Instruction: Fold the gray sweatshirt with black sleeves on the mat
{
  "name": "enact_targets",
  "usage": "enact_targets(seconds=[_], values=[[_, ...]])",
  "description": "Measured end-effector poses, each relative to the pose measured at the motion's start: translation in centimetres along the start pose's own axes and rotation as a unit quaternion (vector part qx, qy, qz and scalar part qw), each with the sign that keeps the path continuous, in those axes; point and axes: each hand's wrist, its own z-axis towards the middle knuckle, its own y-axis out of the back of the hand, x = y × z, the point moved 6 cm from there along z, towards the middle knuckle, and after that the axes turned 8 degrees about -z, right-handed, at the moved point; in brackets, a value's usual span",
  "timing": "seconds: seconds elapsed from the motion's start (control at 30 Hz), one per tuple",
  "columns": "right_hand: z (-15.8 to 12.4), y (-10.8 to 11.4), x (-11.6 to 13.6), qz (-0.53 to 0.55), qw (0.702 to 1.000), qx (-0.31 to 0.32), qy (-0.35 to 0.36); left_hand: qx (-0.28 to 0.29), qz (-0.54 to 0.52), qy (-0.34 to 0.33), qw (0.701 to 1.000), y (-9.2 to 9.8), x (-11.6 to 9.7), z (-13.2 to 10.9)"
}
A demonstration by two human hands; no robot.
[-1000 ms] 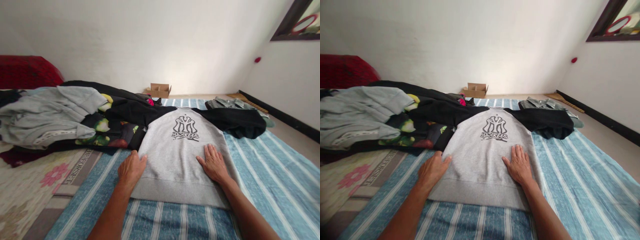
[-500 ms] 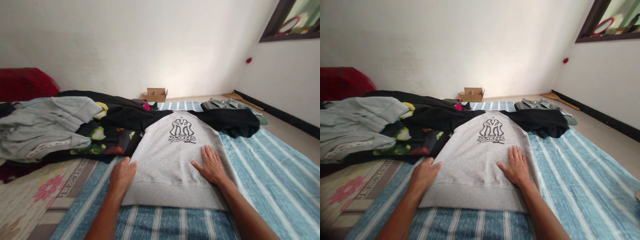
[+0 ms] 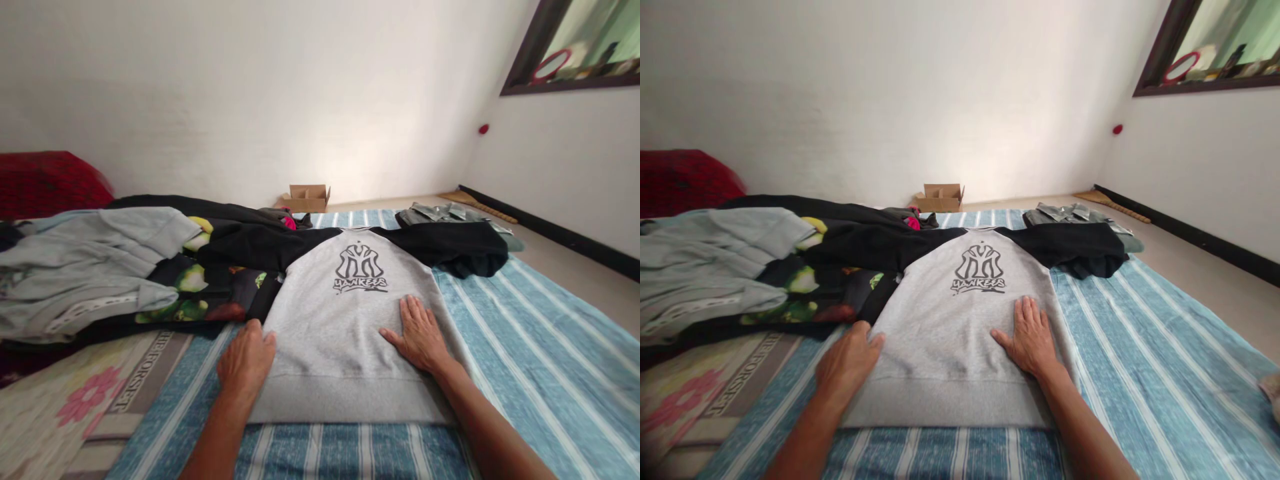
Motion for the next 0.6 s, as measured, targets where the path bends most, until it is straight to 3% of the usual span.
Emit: enact_targets(seconds=[0.07, 0.13, 0.23, 0.3, 0.43, 0.5, 0.6], values=[[-0.4, 0.5, 0.2, 0.003, 1.000, -0.005, 0.005, -0.072, -0.006, -0.064, 0.995, 1.2, -1.9, -1.0], [-0.9, 1.2, 0.8, 0.009, 1.000, -0.014, 0.017, -0.099, -0.044, -0.156, 0.982, 1.4, -4.6, -2.1], [-1.5, 2.1, 2.1, 0.022, 0.998, -0.022, 0.050, -0.045, -0.102, -0.283, 0.953, -0.1, -9.2, -3.4], [-1.7, 2.3, 2.8, 0.030, 0.997, -0.014, 0.070, 0.007, -0.107, -0.332, 0.937, -1.5, -12.0, -4.0], [-1.6, 1.4, 3.4, 0.040, 0.996, 0.017, 0.082, 0.094, -0.082, -0.349, 0.929, -4.5, -15.0, -4.3], [-1.6, 0.9, 3.3, 0.046, 0.995, 0.022, 0.082, 0.122, -0.059, -0.340, 0.931, -5.7, -15.3, -4.1], [-1.6, 0.6, 3.2, 0.049, 0.995, 0.017, 0.082, 0.120, -0.032, -0.341, 0.932, -6.7, -15.0, -4.1]])
